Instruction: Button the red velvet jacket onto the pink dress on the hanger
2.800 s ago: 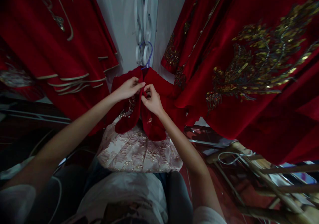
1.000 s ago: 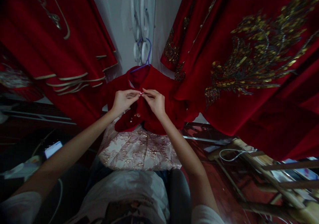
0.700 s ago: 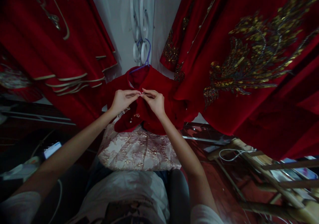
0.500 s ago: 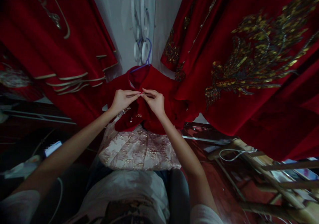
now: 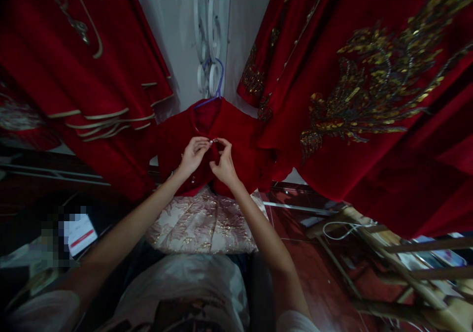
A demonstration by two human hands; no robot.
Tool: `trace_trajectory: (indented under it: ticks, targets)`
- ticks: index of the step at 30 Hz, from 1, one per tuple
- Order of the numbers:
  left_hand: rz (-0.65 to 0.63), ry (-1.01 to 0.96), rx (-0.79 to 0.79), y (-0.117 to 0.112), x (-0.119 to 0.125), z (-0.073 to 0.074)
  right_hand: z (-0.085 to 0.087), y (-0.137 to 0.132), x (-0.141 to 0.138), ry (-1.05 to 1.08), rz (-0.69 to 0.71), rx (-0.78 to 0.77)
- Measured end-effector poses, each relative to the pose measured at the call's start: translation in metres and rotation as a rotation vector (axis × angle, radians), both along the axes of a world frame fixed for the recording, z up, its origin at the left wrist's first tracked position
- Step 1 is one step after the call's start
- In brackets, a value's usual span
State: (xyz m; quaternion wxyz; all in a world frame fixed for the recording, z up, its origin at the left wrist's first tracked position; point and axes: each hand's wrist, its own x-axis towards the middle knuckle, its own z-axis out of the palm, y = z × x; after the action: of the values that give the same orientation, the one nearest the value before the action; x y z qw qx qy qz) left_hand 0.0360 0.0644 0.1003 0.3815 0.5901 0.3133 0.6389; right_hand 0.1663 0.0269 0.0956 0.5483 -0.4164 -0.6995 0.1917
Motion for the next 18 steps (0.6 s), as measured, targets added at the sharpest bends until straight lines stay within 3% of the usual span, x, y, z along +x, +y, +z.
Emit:
trace_trajectory:
  ticks: [5,8,10,14,18]
  targets:
    - [-0.144,-0.05,-0.196,-0.004,-0.003,-0.015,0.004,-0.016,0.045,0.105,-0.078,-0.23]
    - [-0.309,0.014,-0.247,-0.011,0.0,-0.02,0.022,-0.033,0.061,0.177,0.05,-0.315]
    - [-0.35,0.029,-0.248,-0.017,0.005,-0.021,0.037,-0.048,0.062,0.236,0.144,-0.353]
    - [-0.305,0.072,-0.223,-0.03,0.013,-0.016,0.055,-0.069,0.051,0.247,0.299,-0.386]
    - [-0.145,0.021,-0.203,-0.038,0.006,-0.018,0.056,-0.074,0.044,0.222,0.466,-0.44]
